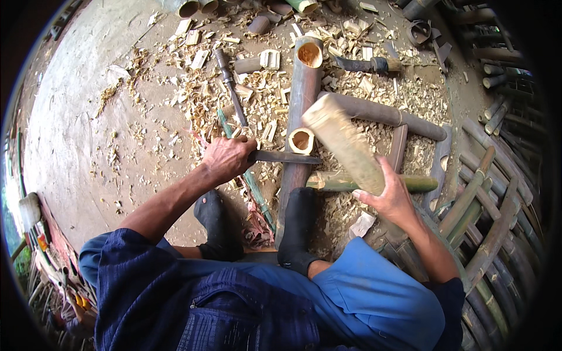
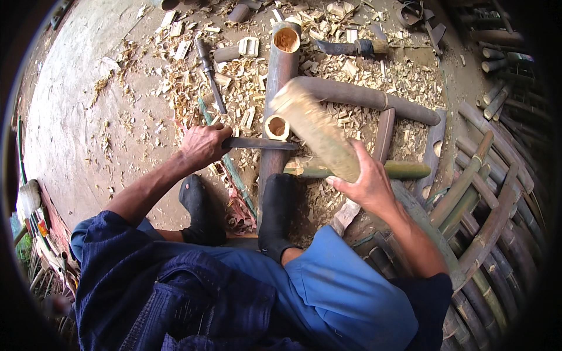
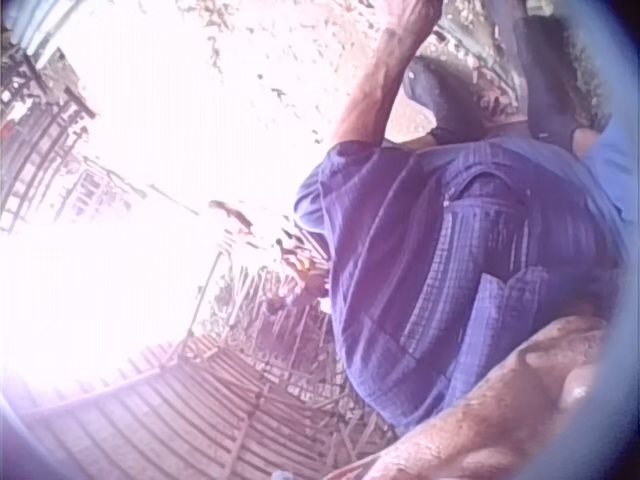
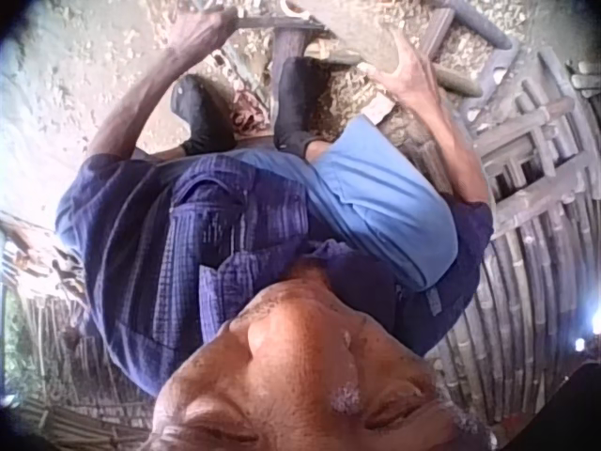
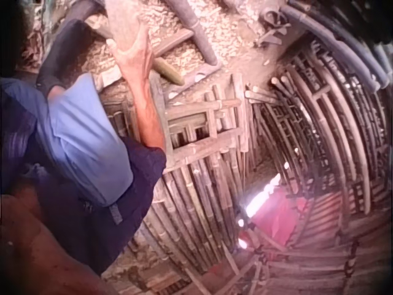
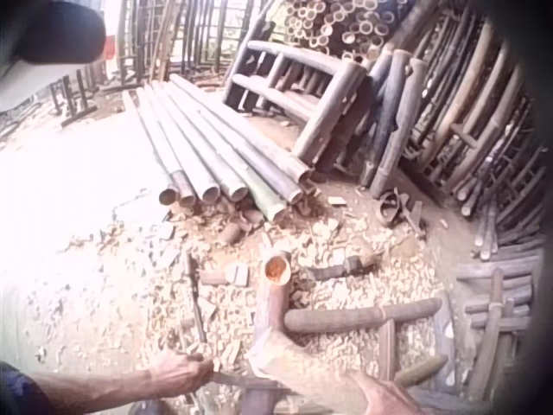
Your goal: The person constructs a piece of bamboo furniture by hand, using a knife to shave and fit bamboo joints and a wooden mallet to secure components together.
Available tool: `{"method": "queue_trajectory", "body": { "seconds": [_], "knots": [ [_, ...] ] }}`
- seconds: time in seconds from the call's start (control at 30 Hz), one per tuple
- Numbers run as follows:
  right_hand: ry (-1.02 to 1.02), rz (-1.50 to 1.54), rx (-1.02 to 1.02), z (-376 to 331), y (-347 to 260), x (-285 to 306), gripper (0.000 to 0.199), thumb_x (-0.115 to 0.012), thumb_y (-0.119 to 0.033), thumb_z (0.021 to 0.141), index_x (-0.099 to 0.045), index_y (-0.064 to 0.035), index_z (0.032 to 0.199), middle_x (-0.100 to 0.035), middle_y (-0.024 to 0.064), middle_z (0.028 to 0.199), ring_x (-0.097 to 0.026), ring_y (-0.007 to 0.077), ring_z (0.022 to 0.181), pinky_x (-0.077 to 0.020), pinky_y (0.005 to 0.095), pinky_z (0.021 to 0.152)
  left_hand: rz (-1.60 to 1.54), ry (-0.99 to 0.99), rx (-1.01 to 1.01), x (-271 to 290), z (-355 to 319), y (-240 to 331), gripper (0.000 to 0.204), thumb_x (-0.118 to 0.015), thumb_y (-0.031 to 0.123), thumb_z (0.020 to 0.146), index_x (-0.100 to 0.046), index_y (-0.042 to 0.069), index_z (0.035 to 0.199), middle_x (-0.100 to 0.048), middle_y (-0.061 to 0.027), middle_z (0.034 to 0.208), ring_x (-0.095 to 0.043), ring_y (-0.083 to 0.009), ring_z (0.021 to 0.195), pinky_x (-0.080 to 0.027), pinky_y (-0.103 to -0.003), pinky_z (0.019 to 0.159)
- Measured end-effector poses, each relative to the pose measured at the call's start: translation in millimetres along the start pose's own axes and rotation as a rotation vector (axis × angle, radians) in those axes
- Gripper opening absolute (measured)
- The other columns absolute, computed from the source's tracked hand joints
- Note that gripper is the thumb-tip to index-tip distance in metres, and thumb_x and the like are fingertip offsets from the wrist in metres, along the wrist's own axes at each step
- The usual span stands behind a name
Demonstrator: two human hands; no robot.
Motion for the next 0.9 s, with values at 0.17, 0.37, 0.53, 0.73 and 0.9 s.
{"method": "queue_trajectory", "body": {
  "seconds": [0.17,0.37,0.53,0.73,0.9],
  "knots": [
    [-0.046,-0.619,0.727,-2,-41,-21,0.091,-0.093,-0.032,0.069,-0.05,-0.0072,0.145,-0.061,0.0136,0.105,-0.066,0.029,0.094,-0.0575,0.0435,0.085,0.04,-0.048,0.038,-8,6,-5,0.018,-0.059,0.022,0.099,-0.064,0.007,0.091,-0.07,-0.0122,0.086,-0.072,-0.0347,0.071,-0.057,-0.049,0.06],
    [-0.104,-0.93,0.804,41,-42,-31,0.087,-0.094,-0.032,0.068,-0.051,-0.0088,0.14,-0.06,0.0103,0.107,-0.065,0.0262,0.094,-0.0584,0.0396,0.082,0.098,-0.056,0.035,-21,8,-8,0.014,-0.057,0.018,0.098,-0.062,0.006,0.095,-0.07,-0.0123,0.086,-0.073,-0.0324,0.07,-0.057,-0.049,0.059],
    [-0.128,-0.936,1.013,34,-38,-44,0.084,-0.093,-0.031,0.069,-0.05,-0.0082,0.138,-0.06,0.0101,0.107,-0.066,0.0268,0.097,-0.0577,0.0401,0.08,0.094,-0.051,0.021,-17,6,-3,0.014,-0.057,0.019,0.097,-0.06,0.005,0.097,-0.069,-0.0153,0.085,-0.072,-0.0346,0.071,-0.056,-0.049,0.06],
    [-0.146,-0.953,0.891,28,-51,-37,0.083,-0.092,-0.035,0.07,-0.05,-0.0085,0.137,-0.06,0.0082,0.104,-0.065,0.0251,0.098,-0.0576,0.0407,0.08,0.082,0.026,0.021,-24,8,-10,0.014,-0.056,0.018,0.099,-0.058,0.005,0.096,-0.067,-0.016,0.083,-0.069,-0.0357,0.067,-0.054,-0.05,0.057],
    [-0.102,-0.942,1.031,26,-38,-46,0.086,-0.093,-0.035,0.068,-0.051,-0.0072,0.137,-0.06,0.0088,0.101,-0.064,0.0232,0.096,-0.0566,0.0389,0.078,0.093,0.012,0.02,-31,5,-6,0.013,-0.054,0.016,0.099,-0.058,0.004,0.099,-0.067,-0.0176,0.087,-0.07,-0.0361,0.071,-0.055,-0.05,0.059]
  ]
}}
Point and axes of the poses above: each hand's wrist, its own z-axis towards the middle knuckle, its own x-axis out of the back of the hand, y = z × x, the point moved 9 cm from there along z, towards the middle knuckle
